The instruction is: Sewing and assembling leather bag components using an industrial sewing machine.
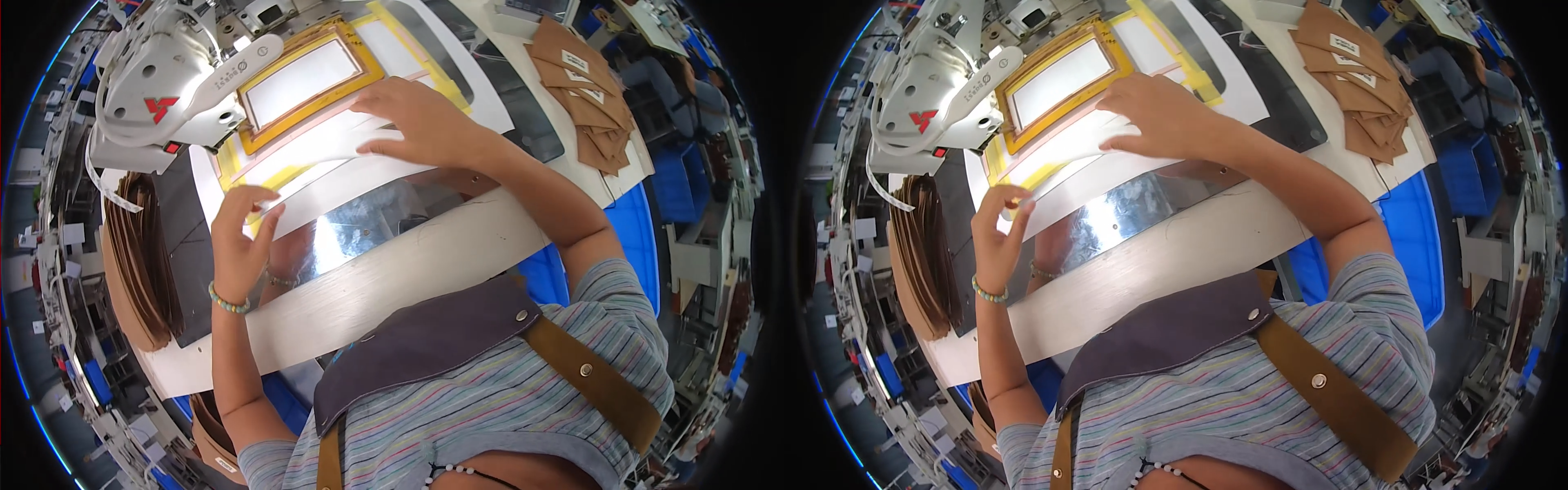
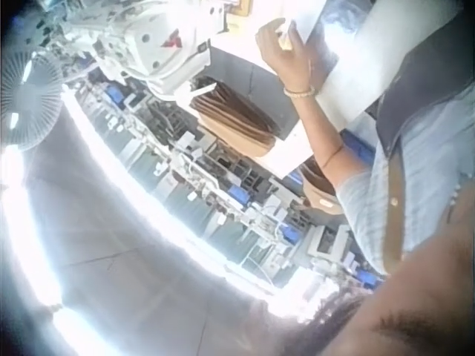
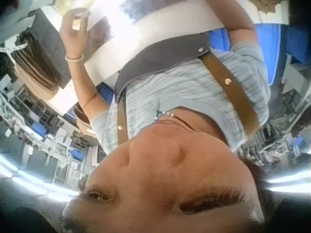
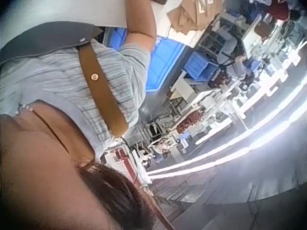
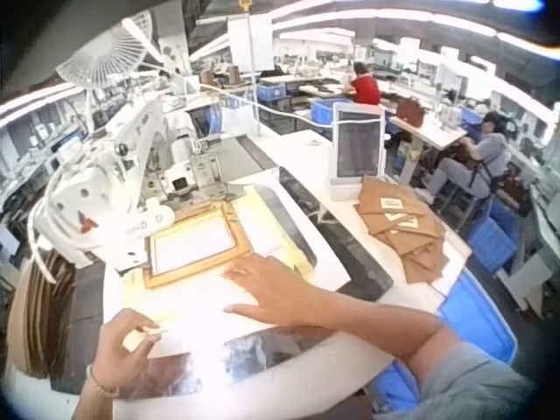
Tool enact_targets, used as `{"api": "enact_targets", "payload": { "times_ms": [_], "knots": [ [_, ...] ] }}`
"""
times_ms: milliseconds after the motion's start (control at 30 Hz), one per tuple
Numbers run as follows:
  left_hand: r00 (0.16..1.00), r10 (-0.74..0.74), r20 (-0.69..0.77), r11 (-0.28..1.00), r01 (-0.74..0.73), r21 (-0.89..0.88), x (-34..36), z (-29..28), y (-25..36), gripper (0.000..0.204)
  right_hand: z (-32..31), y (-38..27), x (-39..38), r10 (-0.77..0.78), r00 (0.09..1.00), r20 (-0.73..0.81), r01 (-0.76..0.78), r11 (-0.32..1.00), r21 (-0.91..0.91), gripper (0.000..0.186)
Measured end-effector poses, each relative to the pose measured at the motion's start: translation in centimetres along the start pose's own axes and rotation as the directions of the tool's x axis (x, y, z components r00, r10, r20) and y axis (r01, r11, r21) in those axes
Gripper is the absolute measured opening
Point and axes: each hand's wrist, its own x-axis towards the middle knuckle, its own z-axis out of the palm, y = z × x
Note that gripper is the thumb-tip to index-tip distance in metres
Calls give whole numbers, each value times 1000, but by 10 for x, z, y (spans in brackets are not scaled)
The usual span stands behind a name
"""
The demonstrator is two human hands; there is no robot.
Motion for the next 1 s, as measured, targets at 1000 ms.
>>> {"api": "enact_targets", "payload": {
  "times_ms": [1000],
  "knots": [
    [979,199,45,946,-204,253,46,62,-41,59,-13,21,-44,102,988,113,-84,985,-153,71]
  ]
}}
